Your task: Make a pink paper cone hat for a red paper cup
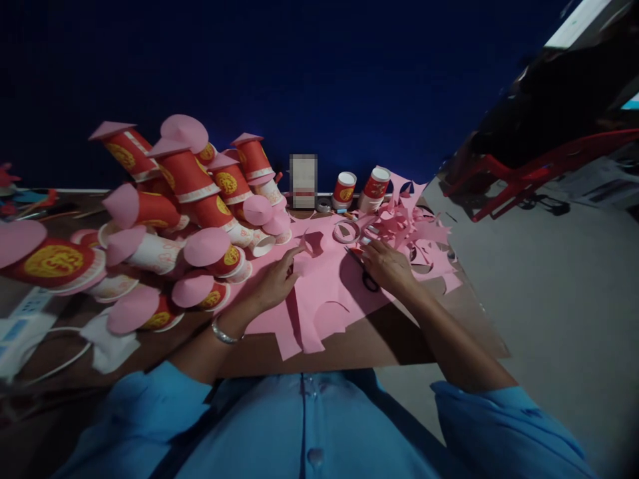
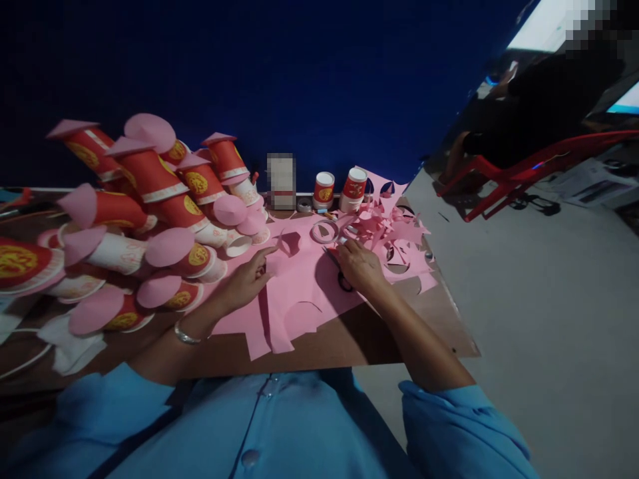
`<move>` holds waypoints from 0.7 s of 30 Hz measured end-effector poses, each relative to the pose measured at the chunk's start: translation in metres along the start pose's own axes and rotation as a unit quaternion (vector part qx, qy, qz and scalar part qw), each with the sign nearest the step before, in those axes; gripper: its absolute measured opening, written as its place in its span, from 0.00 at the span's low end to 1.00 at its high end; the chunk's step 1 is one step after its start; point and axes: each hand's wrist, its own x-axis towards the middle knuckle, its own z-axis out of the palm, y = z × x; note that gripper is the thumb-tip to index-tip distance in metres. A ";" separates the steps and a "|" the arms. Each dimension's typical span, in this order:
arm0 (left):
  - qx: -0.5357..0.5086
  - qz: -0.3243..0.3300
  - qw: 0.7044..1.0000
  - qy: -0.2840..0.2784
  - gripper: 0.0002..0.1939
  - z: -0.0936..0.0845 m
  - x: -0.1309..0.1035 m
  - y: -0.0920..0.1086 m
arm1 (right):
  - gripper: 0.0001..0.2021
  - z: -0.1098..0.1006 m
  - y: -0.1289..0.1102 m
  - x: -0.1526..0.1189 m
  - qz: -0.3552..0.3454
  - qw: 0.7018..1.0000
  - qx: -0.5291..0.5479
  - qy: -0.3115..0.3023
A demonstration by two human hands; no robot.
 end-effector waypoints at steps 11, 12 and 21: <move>0.176 0.264 0.946 0.066 0.29 0.006 -0.024 0.004 | 0.30 0.004 -0.028 0.062 0.024 0.933 0.358 0.037; 0.173 0.263 0.947 0.065 0.29 0.007 -0.024 0.003 | 0.31 0.007 -0.030 0.067 0.022 0.909 0.415 0.031; 0.062 0.011 0.997 0.039 0.26 0.002 -0.009 -0.016 | 0.33 0.028 -0.027 0.068 0.091 0.832 0.542 0.079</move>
